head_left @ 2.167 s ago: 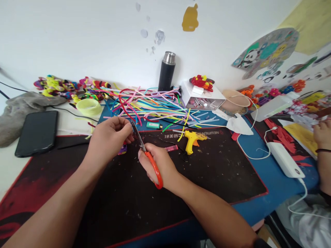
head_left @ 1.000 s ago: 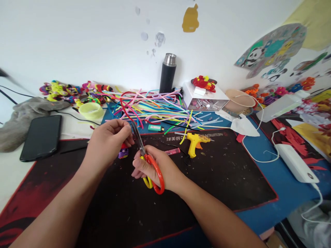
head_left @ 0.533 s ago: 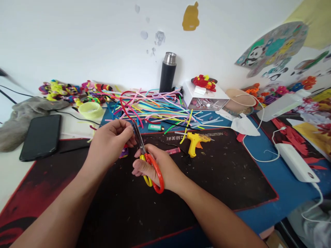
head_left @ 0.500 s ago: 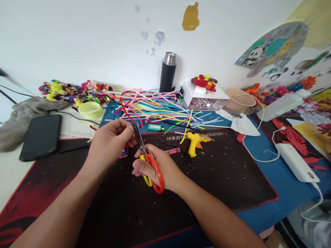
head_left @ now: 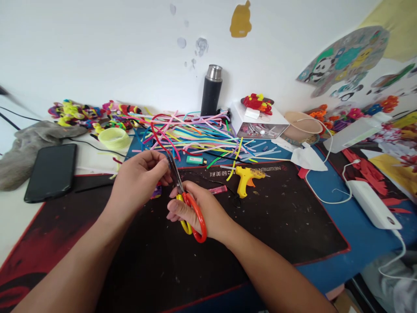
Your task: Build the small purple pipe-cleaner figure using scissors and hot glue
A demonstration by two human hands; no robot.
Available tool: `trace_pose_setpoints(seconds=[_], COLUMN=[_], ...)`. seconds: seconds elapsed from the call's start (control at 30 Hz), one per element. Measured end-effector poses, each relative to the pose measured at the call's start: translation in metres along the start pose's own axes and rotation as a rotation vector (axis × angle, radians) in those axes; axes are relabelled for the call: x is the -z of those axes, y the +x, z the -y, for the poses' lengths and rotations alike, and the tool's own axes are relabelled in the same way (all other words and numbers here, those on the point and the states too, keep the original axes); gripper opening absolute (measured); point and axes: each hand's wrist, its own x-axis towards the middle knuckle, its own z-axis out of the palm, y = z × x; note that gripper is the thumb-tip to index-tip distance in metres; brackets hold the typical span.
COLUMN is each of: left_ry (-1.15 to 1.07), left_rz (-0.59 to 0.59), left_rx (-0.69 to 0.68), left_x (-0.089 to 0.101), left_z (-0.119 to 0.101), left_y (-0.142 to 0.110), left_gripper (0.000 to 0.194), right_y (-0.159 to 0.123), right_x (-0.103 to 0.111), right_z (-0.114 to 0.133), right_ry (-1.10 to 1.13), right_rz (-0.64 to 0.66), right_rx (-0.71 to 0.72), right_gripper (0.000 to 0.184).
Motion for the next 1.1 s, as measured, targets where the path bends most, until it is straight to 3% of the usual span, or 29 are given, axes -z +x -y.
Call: trace_pose_setpoints(seconds=[0.53, 1.1], left_ry=[0.016, 0.026], left_rz=[-0.003, 0.078], left_rx=[-0.016, 0.007], left_x=[0.0003, 0.0015], left_z=[-0.0025, -0.0043], left_y=[-0.0005, 0.002], left_gripper=[0.017, 0.022], right_y=[-0.0011, 0.0002], right_x=[0.001, 0.0032], right_z=[0.0001, -0.0033], right_ry=[-0.024, -0.092], right_rz=[0.007, 0.024], right_rx=[0.016, -0.031], right_gripper=[0.072, 0.061])
